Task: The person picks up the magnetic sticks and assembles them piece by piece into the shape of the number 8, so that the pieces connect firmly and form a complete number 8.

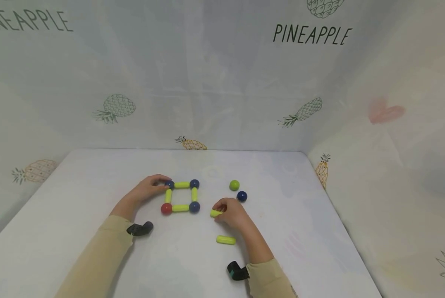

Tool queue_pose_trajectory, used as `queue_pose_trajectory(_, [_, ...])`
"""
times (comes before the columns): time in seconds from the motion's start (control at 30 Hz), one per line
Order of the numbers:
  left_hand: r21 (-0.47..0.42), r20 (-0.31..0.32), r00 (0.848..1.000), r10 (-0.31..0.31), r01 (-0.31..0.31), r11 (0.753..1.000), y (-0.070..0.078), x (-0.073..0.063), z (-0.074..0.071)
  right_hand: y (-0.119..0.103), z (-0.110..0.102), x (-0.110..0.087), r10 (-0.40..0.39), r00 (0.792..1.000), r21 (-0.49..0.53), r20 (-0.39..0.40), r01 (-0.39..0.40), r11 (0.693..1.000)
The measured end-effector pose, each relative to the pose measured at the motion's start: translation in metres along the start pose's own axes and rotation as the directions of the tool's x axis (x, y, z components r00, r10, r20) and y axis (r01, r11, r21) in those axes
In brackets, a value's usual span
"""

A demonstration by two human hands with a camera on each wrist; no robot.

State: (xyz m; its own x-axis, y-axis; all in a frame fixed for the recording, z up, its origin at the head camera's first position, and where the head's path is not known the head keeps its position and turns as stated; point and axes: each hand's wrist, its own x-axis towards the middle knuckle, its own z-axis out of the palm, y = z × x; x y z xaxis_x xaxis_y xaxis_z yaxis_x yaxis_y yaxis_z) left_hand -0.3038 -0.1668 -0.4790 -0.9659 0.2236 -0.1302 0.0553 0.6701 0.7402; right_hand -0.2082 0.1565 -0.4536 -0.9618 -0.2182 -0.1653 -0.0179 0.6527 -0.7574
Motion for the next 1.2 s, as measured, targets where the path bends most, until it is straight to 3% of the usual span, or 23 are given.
queue_pose_trajectory(1.2, [-0.008, -0.007, 1.0, 0.01, -0.01, 1.0, -0.002, 0.001, 0.001, -0.052, 0.048, 0.0, -0.128, 0.981, 0.113, 0.148, 0.112, 0.987])
